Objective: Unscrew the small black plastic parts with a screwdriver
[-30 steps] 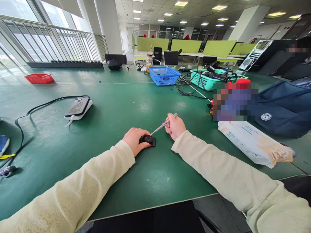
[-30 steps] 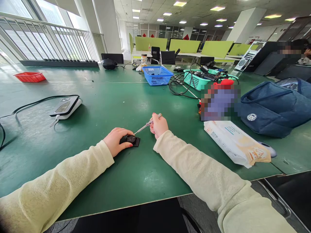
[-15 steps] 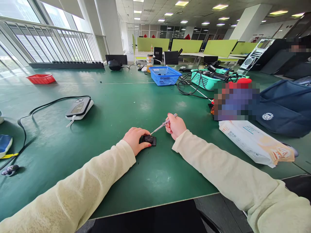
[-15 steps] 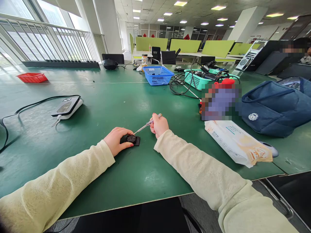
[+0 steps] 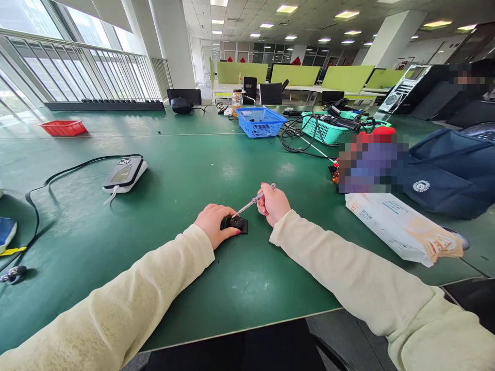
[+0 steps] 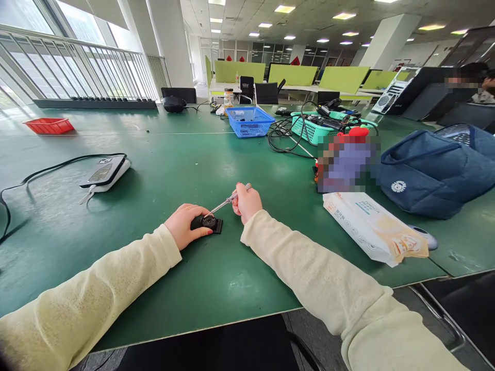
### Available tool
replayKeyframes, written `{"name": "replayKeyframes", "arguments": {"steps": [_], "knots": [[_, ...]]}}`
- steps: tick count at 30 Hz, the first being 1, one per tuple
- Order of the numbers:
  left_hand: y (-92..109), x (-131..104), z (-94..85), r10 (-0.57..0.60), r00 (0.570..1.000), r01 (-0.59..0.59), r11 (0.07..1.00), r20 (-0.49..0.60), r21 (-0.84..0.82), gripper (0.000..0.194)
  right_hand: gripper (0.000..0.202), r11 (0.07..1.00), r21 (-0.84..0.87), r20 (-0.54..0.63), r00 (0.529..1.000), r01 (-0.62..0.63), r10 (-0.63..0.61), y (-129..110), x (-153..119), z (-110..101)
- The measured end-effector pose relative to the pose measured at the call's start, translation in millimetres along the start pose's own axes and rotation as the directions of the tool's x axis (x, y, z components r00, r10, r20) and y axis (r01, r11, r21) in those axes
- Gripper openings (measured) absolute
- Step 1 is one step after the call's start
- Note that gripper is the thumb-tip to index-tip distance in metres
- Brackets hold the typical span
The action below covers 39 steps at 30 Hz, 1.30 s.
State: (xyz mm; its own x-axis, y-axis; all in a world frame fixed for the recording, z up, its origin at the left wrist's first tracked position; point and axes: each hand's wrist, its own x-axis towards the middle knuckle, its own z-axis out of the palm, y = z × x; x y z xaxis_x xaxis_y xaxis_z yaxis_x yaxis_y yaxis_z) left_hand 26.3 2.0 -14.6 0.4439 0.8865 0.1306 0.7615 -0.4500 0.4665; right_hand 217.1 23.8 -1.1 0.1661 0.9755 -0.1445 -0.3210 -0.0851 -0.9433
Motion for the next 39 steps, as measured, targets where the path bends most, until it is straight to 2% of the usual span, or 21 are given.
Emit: {"name": "replayKeyframes", "arguments": {"steps": [6,12,21,26,30,39], "knots": [[1,0,-0.9,-0.003,1.0,0.003,1.0,0.005,0.001,0.031,0.042,0.974,-0.099,-0.061,0.976,0.202,-0.209,-10,-3,-7],[1,0,-1.1,-0.001,1.0,0.001,1.0,-0.002,-0.004,0.03,0.042,0.947,-0.159,-0.066,0.954,0.279,-0.292,-12,-5,-9],[3,0,-2.1,-0.023,1.0,0.023,1.0,0.016,-0.013,0.029,0.043,0.955,-0.135,-0.073,0.958,0.264,-0.276,-12,-7,-8],[-1,1,0.3,-0.01,1.0,0.01,1.0,0.004,-0.026,0.031,0.043,0.994,-0.053,-0.09,0.991,0.094,-0.099,-9,-1,-8],[-2,2,1.6,-0.009,1.0,0.009,1.0,-0.002,-0.019,0.031,0.044,0.999,-0.042,-0.09,0.996,-0.007,0.003,-8,0,-7],[-1,2,1.1,-0.028,1.0,0.028,1.0,0.001,-0.011,0.032,0.039,1.0,0.009,-0.076,0.997,0.02,-0.019,-4,2,-7]]}}
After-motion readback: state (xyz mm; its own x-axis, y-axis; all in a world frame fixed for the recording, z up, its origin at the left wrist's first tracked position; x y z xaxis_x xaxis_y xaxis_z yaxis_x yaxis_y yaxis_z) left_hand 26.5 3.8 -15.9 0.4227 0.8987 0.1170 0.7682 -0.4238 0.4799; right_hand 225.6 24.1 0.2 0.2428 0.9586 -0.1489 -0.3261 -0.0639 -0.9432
